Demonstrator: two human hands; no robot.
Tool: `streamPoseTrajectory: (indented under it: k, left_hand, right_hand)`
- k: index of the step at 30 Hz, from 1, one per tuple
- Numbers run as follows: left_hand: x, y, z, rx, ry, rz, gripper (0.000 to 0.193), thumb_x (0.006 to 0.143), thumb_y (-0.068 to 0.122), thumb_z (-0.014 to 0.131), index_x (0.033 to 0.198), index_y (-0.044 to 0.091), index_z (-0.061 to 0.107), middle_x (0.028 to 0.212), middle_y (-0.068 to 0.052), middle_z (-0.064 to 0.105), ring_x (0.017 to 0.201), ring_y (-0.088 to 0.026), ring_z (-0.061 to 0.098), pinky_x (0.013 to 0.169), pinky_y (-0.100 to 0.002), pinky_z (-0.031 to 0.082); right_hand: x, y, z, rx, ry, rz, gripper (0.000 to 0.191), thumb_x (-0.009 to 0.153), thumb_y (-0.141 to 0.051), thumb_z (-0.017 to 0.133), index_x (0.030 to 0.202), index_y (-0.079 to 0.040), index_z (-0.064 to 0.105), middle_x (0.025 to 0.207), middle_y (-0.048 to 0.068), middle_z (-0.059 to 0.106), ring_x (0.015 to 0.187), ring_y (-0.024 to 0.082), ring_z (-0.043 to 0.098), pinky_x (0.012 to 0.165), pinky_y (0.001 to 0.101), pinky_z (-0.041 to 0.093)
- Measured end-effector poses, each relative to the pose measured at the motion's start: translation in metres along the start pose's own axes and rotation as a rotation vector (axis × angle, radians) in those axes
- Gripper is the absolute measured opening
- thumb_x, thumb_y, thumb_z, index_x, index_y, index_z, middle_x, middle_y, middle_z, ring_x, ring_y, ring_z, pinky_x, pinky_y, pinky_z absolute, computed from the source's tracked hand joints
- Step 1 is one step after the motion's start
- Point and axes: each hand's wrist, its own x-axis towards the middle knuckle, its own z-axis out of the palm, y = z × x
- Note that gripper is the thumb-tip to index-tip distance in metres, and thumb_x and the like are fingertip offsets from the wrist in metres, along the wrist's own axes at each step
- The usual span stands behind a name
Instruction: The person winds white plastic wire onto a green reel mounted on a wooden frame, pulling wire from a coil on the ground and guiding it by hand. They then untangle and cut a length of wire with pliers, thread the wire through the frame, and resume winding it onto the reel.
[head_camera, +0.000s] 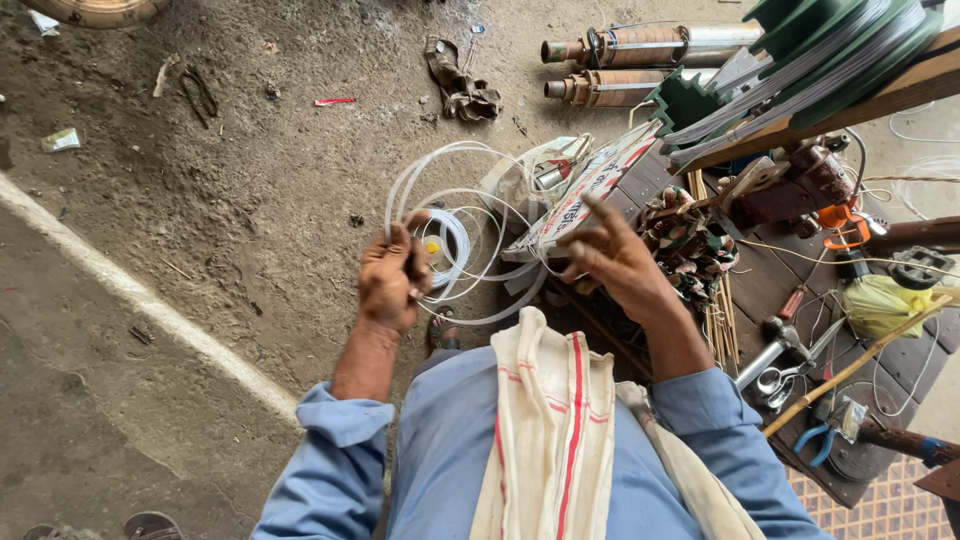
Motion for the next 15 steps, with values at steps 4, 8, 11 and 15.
streamPoseTrajectory:
  k: [4, 8, 11, 15]
  left_hand:
    - [-0.001, 0.018, -0.031, -0.123, -0.041, -0.023, 0.042, 0.11, 0.041, 0.048, 0.132, 0.01, 0.064, 0.063, 0.003, 0.049, 0.043, -0.005, 0.036, 0.039, -0.021, 0.031]
    - [-0.003, 0.018, -0.04, -0.24, -0.069, -0.054, 0.042, 0.111, 0.043, 0.045, 0.136, 0.012, 0.061, 0.065, 0.002, 0.045, 0.045, -0.006, 0.033, 0.042, -0.021, 0.03]
    - [-0.004, 0.013, -0.043, -0.258, -0.048, -0.042, 0.043, 0.111, 0.043, 0.045, 0.135, 0.012, 0.062, 0.066, 0.002, 0.045, 0.046, -0.005, 0.034, 0.041, -0.02, 0.03]
    - [-0.003, 0.015, -0.056, -0.149, 0.033, 0.001, 0.04, 0.109, 0.041, 0.052, 0.127, 0.007, 0.065, 0.07, 0.003, 0.048, 0.052, -0.007, 0.039, 0.047, -0.023, 0.033]
  right_hand:
    - [-0.009, 0.003, 0.007, -0.35, -0.145, -0.185, 0.063, 0.091, -0.018, 0.076, 0.147, -0.009, 0.047, 0.126, 0.016, 0.065, 0.114, 0.022, 0.065, 0.096, 0.0362, 0.055]
    - [-0.005, 0.011, 0.027, -0.971, 0.075, -0.52, 0.038, 0.084, -0.02, 0.08, 0.118, -0.007, 0.069, 0.117, 0.011, 0.071, 0.109, 0.028, 0.067, 0.092, 0.0452, 0.052]
    - [-0.002, 0.015, 0.033, -1.023, -0.003, -0.575, 0.031, 0.087, -0.02, 0.078, 0.115, -0.008, 0.073, 0.108, 0.009, 0.075, 0.103, 0.029, 0.069, 0.094, 0.049, 0.049]
    - [0.002, 0.019, 0.027, -0.745, -0.089, -0.364, 0.029, 0.09, -0.023, 0.07, 0.115, -0.008, 0.072, 0.103, 0.011, 0.076, 0.095, 0.029, 0.074, 0.082, 0.0397, 0.059]
